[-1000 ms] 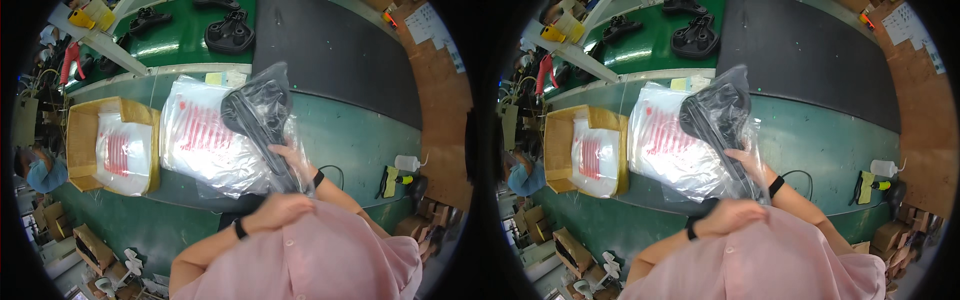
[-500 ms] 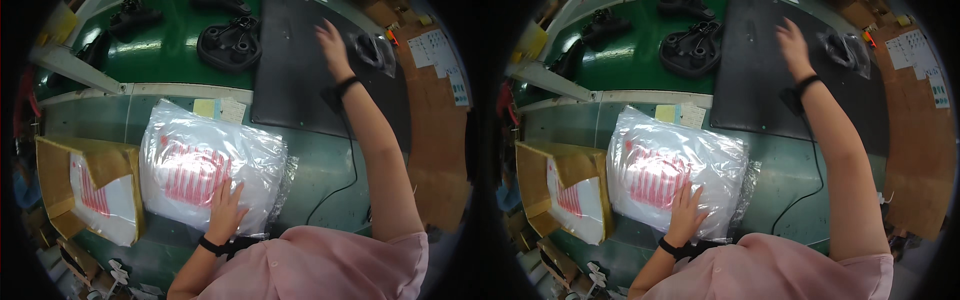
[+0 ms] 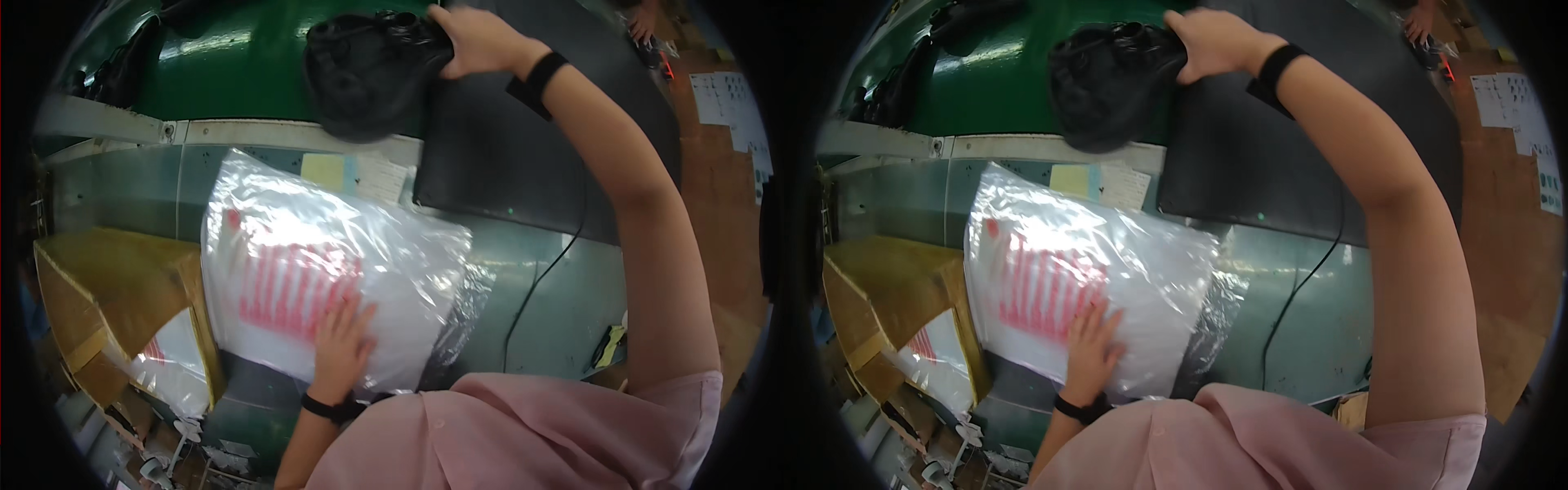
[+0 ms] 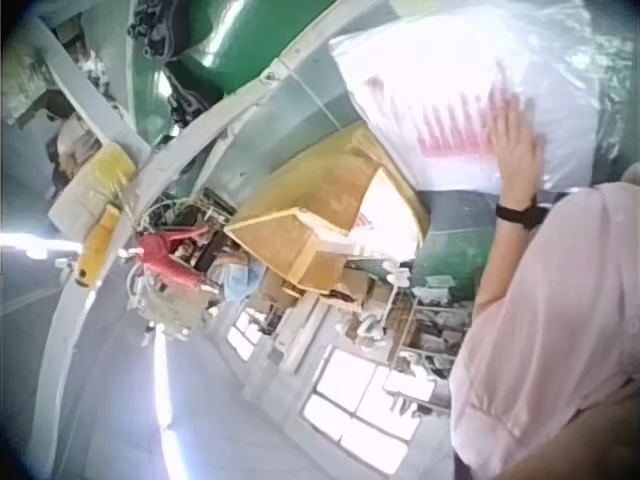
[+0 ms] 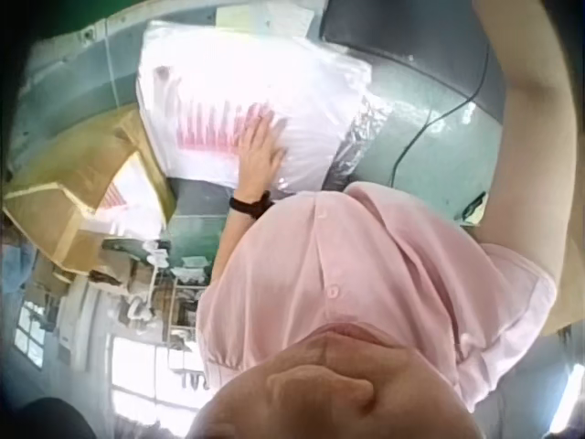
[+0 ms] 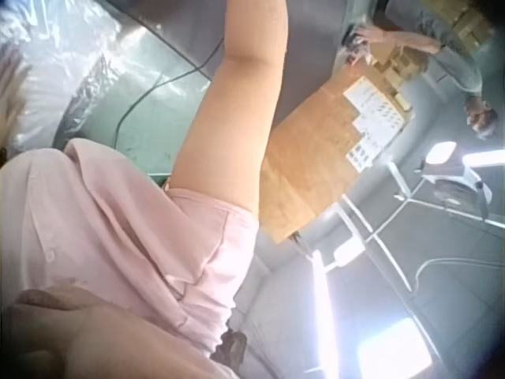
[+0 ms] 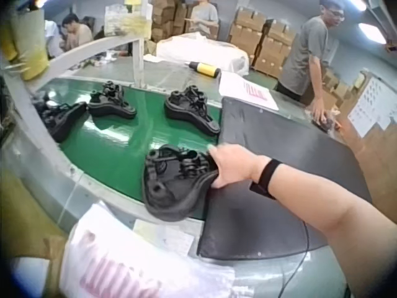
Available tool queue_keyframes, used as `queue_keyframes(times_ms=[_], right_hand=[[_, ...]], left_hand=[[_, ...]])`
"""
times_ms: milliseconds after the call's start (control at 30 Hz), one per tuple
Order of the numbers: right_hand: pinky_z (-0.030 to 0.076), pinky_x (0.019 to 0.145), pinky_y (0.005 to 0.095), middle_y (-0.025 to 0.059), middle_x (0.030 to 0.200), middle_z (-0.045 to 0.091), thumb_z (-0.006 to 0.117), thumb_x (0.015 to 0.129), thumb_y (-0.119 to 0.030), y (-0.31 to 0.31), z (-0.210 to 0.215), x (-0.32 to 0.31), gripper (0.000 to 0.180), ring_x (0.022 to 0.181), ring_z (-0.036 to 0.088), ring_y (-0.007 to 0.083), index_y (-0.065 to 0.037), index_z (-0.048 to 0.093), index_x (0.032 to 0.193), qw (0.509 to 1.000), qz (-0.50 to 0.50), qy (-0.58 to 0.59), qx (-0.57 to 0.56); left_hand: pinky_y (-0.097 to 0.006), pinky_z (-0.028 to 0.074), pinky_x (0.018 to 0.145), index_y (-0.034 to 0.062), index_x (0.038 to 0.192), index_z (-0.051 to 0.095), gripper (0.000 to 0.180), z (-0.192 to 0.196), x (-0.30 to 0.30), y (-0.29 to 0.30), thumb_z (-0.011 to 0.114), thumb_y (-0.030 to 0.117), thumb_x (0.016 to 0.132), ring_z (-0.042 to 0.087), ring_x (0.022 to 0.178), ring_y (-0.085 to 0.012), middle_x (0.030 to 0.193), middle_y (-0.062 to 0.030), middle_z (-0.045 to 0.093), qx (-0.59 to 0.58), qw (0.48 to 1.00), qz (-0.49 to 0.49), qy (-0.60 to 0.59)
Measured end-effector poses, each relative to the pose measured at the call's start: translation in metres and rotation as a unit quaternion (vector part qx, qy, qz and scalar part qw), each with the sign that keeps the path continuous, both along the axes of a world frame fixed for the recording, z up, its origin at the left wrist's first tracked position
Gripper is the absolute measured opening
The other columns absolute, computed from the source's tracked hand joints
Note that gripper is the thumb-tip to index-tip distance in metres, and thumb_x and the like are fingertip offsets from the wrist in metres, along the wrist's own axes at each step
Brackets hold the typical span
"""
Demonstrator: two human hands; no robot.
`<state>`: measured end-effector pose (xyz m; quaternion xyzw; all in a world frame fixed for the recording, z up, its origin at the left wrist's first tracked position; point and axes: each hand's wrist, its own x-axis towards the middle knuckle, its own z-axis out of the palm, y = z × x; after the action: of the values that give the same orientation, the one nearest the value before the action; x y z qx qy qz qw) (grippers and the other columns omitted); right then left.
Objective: The person repeatedly picks up black bicycle seats from a green workbench, places each one into a clear plastic bag, and sets the packaged item aside. The process is repeated for multiple units in a continuous assembly line fashion.
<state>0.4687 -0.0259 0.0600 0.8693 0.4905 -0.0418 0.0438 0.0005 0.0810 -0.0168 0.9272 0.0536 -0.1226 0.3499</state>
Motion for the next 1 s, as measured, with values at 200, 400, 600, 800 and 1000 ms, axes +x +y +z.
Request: queue_keyframes(times_ms=[200, 400, 600, 800, 1000], right_hand=[[0.051, 0.043, 0.0317, 0.0163, 0.083, 0.065, 0.064, 0.083, -0.044, -0.101, -0.010, -0.137, 0.054, 0.065, 0.065, 0.0246, 0.004, 0.058, 0.108, 0.566, -0.308, 0.693, 0.325], [0.049, 0.049, 0.0348, 0.0142, 0.091, 0.058, 0.052, 0.088, -0.054, -0.188, 0.020, -0.292, 0.065, 0.073, 0.062, 0.0255, 0.005, 0.050, 0.115, 0.135, -0.234, 0.824, 0.498], [0.051, 0.053, 0.0360, 0.0142, 0.094, 0.062, 0.061, 0.087, -0.045, -0.237, 0.045, -0.375, 0.056, 0.078, 0.063, 0.0252, 0.003, 0.051, 0.113, 0.331, -0.365, 0.696, 0.523], [0.050, 0.081, 0.0395, 0.0238, 0.104, 0.064, 0.083, 0.064, -0.037, -0.284, 0.007, -0.416, 0.083, 0.096, 0.064, 0.0364, 0.008, 0.044, 0.122, 0.802, -0.500, 0.197, 0.261], [0.051, 0.080, 0.0359, 0.0160, 0.102, 0.065, 0.085, 0.066, -0.036, -0.290, -0.046, -0.432, 0.080, 0.091, 0.064, 0.0295, 0.005, 0.045, 0.123, 0.744, -0.451, 0.380, 0.315]], left_hand=[[-0.049, 0.032, 0.103, 0.0100, 0.136, 0.047, 0.067, 0.008, 0.017, 0.016, 0.073, 0.020, 0.075, 0.040, 0.126, -0.0362, 0.136, -0.0154, 0.046, 0.090, 0.987, 0.059, -0.120], [-0.048, 0.038, 0.095, 0.0030, 0.139, 0.037, 0.079, 0.038, 0.010, -0.102, 0.074, 0.016, 0.071, 0.046, 0.113, -0.0384, 0.126, -0.0224, 0.046, 0.076, 0.991, 0.058, -0.098], [-0.038, 0.046, 0.076, 0.0013, 0.106, 0.058, 0.037, -0.006, -0.004, -0.096, 0.070, 0.011, 0.072, 0.058, 0.092, -0.0335, 0.102, -0.0197, 0.059, 0.077, 0.988, 0.067, -0.113], [-0.037, 0.045, 0.057, -0.0016, 0.071, 0.061, 0.026, -0.001, -0.009, -0.066, 0.071, 0.021, 0.079, 0.056, 0.054, -0.0228, 0.058, -0.0117, 0.056, -0.099, 0.975, 0.186, -0.070], [-0.023, 0.040, 0.050, 0.0025, 0.072, 0.061, 0.022, -0.006, -0.026, -0.061, 0.064, 0.018, 0.088, 0.050, 0.054, -0.0077, 0.063, 0.0004, 0.057, -0.364, 0.895, 0.259, 0.010]])
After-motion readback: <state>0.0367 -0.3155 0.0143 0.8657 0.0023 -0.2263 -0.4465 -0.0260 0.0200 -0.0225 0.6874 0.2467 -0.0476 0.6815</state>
